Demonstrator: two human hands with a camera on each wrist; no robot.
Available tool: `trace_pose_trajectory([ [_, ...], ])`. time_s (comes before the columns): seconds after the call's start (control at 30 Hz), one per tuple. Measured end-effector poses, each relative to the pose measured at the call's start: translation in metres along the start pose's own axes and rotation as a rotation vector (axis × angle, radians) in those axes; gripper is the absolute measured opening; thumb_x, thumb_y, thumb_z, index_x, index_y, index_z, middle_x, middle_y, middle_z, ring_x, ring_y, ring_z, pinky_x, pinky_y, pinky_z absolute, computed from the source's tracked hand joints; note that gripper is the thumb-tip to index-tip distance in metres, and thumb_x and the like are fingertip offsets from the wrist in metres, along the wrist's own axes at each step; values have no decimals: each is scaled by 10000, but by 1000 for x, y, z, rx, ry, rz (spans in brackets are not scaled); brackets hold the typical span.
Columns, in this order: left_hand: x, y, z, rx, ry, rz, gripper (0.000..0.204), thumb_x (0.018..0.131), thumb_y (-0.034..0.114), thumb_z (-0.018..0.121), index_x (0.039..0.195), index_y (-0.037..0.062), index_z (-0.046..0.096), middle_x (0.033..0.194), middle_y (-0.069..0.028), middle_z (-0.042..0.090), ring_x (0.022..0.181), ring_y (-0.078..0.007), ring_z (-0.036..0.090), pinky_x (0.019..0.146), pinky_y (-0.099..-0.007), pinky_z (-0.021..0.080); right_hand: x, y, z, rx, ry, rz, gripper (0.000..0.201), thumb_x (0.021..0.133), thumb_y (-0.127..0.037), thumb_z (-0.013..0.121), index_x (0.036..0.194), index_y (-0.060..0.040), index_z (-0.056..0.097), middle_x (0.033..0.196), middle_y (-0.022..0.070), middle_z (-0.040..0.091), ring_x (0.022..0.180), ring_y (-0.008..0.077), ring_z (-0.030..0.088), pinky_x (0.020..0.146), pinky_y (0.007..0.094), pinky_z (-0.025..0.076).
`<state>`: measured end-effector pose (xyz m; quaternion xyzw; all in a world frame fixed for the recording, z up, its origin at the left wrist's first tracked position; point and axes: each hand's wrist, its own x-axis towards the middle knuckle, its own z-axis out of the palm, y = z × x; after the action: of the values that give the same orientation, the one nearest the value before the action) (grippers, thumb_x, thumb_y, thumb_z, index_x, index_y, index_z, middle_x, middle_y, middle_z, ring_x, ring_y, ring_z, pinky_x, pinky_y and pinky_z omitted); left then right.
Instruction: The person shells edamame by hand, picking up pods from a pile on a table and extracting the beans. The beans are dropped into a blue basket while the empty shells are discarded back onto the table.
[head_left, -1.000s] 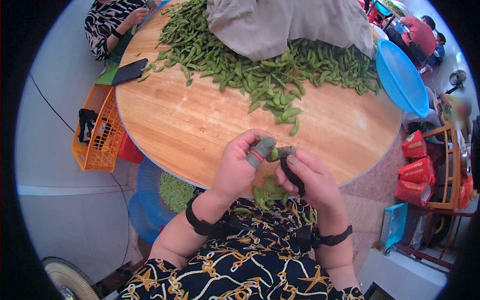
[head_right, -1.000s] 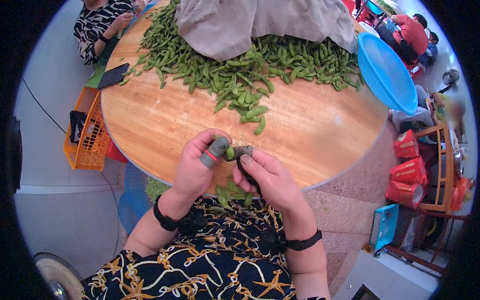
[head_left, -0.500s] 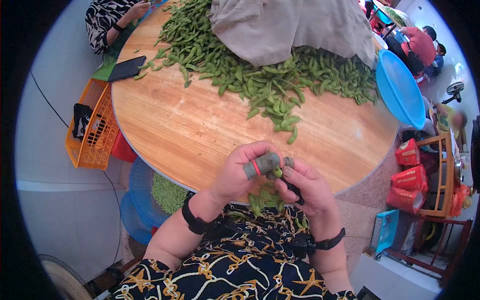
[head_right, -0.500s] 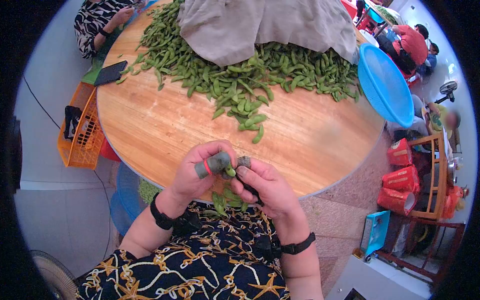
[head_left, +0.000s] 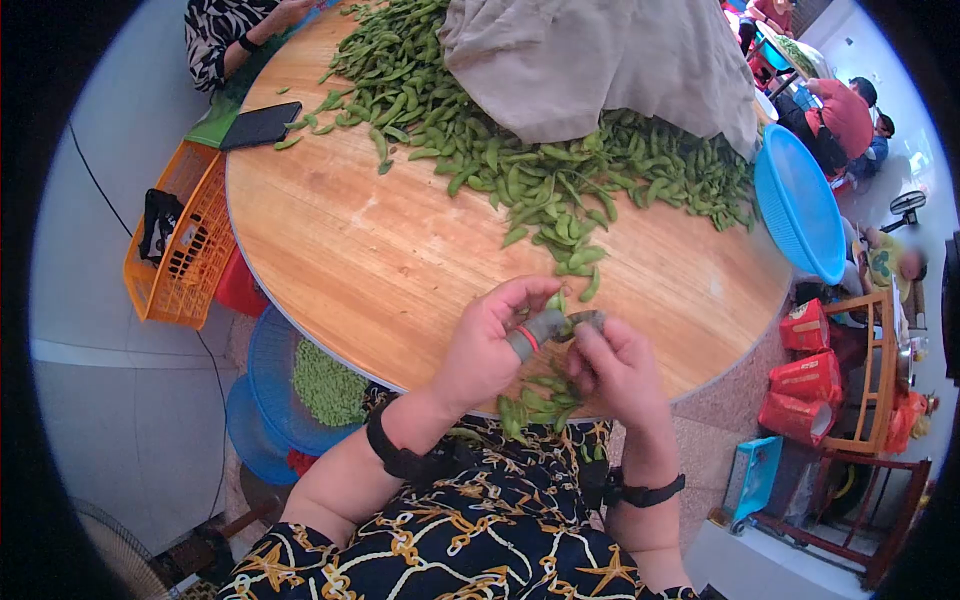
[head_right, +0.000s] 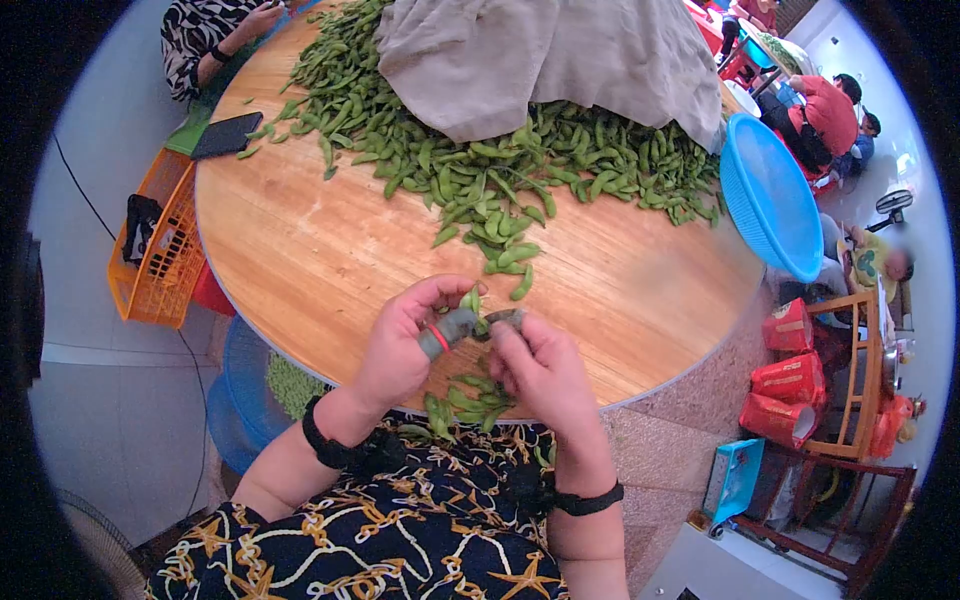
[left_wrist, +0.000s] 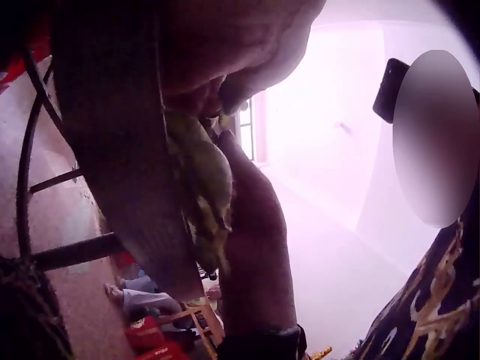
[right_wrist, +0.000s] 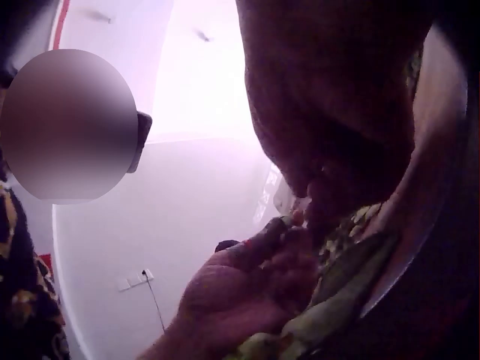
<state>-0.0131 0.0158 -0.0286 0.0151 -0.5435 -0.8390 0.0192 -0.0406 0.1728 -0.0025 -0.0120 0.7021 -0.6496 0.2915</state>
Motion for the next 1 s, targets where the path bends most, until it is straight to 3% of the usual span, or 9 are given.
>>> trace_pose_trajectory([
  [0.1, -3, 4, 1, 108, -49, -36, 334, 799, 3, 583, 1122, 17, 502, 892, 10, 571, 830, -76, 535, 735, -225, 446, 4, -6, -9, 43, 160, -132, 142, 863, -166, 560, 880, -27, 587, 636, -30, 527, 530, 32, 446, 467, 187, 352],
  [0.17, -6, 4, -1, 660, -154, 154, 407, 770, 10, 592, 1159, 30, 476, 826, -25, 591, 746, -98, 550, 657, -248, 456, 5, -9, -1, 1, 132, -139, 150, 852, -170, 578, 883, -23, 588, 655, -31, 535, 548, 33, 454, 479, 187, 362],
  [0.4, -11, 10, 10, 622, 0, 180, 522, 722, 10, 610, 1207, 45, 422, 712, -74, 577, 619, -161, 559, 559, -276, 448, 6, 4, -3, -15, 58, -115, 167, 808, -148, 637, 877, -2, 594, 731, -22, 575, 639, 51, 504, 568, 200, 418],
  [0.47, -11, 8, 11, 587, -22, 131, 509, 716, 28, 620, 1187, 59, 428, 717, -119, 573, 655, -274, 595, 577, -353, 470, 5, 5, -4, -46, 55, -173, 167, 806, -145, 639, 872, 2, 594, 737, -20, 580, 644, 54, 509, 571, 205, 422],
  [0.5, -12, 7, 11, 585, -25, 129, 509, 716, 28, 620, 1187, 59, 428, 717, -119, 573, 655, -274, 595, 577, -353, 470, 4, 3, -4, -55, 56, -151, 164, 799, -142, 645, 857, 4, 598, 721, -16, 582, 637, 54, 510, 564, 211, 422],
  [0.6, -9, 4, 9, 703, -50, 197, 384, 714, 17, 610, 1082, 39, 500, 754, -133, 577, 700, -301, 588, 613, -359, 474, 1, 3, -8, -160, 83, -164, 164, 783, -140, 656, 829, 9, 605, 680, -4, 582, 615, 52, 508, 547, 223, 423],
  [0.67, -7, 2, 7, 888, -106, 440, 233, 682, 7, 637, 905, 3, 568, 744, -122, 571, 676, -279, 577, 601, -339, 468, -1, 6, -8, -254, 107, -196, 168, 774, -141, 661, 818, 13, 609, 654, 4, 581, 601, 52, 505, 537, 229, 422],
  [0.83, -8, 3, 10, 887, -67, 336, 179, 673, -37, 564, 850, -10, 561, 800, -163, 533, 760, -350, 538, 652, -389, 454, -5, 6, 7, -529, 292, -455, 147, 770, -128, 640, 778, 11, 593, 617, 124, 592, 519, 191, 563, 504, 299, 438],
  [1.0, -7, 3, 8, 965, -102, 341, 220, 654, -63, 523, 868, -22, 551, 788, -172, 518, 756, -361, 530, 648, -398, 446, -1, 8, 14, -580, 340, -468, 137, 778, -127, 626, 779, 4, 583, 638, 152, 588, 540, 244, 574, 515, 325, 443],
])
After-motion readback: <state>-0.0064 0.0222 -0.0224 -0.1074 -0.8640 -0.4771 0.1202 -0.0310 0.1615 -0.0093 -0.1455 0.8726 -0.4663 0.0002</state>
